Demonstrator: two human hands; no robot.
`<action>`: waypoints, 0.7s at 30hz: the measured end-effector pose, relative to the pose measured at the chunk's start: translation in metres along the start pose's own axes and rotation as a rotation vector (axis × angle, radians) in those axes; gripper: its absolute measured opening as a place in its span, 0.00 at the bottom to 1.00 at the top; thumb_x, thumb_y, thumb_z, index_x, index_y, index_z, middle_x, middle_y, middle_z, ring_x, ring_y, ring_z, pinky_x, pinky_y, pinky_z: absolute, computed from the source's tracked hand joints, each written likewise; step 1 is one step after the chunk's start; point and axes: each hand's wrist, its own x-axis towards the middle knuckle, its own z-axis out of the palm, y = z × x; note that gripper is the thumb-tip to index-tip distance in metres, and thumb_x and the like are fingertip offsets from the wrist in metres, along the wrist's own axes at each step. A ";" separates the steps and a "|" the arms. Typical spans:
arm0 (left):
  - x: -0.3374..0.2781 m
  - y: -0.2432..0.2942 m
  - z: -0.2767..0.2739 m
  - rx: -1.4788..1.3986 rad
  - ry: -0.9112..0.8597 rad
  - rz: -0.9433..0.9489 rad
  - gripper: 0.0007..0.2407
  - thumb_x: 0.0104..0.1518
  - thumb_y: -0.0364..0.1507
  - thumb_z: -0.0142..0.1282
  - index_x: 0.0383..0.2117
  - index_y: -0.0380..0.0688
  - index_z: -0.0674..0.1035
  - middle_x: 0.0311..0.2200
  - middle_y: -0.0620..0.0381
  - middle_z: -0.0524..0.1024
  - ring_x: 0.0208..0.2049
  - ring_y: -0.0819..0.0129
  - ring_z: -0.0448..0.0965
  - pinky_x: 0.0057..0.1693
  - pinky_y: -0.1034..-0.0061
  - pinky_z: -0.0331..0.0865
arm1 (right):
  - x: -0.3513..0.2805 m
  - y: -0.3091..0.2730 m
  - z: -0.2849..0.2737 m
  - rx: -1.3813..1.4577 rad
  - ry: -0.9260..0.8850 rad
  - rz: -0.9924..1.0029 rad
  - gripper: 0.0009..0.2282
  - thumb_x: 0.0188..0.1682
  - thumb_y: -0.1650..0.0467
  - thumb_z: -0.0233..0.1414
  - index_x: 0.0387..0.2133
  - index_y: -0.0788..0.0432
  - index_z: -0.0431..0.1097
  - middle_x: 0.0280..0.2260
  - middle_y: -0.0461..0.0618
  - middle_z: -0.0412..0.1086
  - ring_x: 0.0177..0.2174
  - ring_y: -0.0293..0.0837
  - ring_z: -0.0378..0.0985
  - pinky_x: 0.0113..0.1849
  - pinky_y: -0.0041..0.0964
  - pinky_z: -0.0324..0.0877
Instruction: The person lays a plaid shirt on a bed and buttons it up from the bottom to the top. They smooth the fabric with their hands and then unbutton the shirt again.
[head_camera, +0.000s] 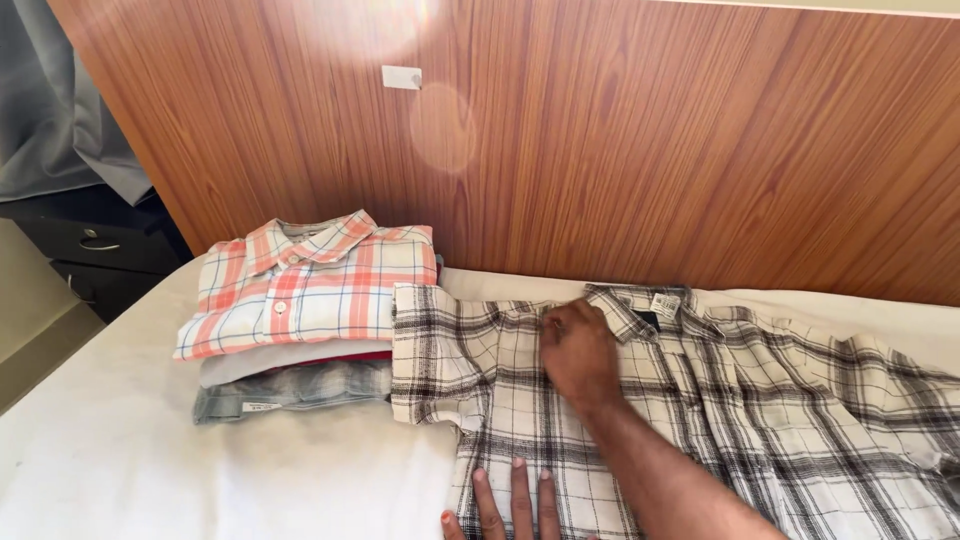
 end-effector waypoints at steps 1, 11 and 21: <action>-0.001 -0.002 -0.005 -0.008 -0.022 -0.004 0.33 0.60 0.62 0.34 0.59 0.49 0.70 0.63 0.41 0.63 0.68 0.28 0.47 0.60 0.13 0.29 | -0.003 0.002 0.004 -0.115 0.070 0.125 0.21 0.56 0.51 0.31 0.57 0.40 0.60 0.61 0.33 0.55 0.64 0.35 0.52 0.66 0.50 0.50; 0.033 0.000 -0.061 -0.146 -0.080 -0.023 0.34 0.53 0.59 0.45 0.57 0.46 0.69 0.62 0.29 0.56 0.67 0.20 0.39 0.58 0.13 0.25 | -0.063 -0.087 -0.101 -0.459 -0.334 0.214 0.37 0.51 0.42 0.29 0.72 0.41 0.34 0.74 0.38 0.25 0.71 0.46 0.28 0.65 0.66 0.36; 0.081 0.013 -0.128 -0.182 -0.690 -0.314 0.35 0.49 0.52 0.50 0.63 0.46 0.67 0.69 0.34 0.48 0.72 0.26 0.31 0.64 0.22 0.18 | -0.123 -0.043 -0.108 -0.464 -0.122 0.053 0.32 0.56 0.47 0.26 0.69 0.50 0.48 0.72 0.51 0.39 0.71 0.53 0.36 0.67 0.55 0.36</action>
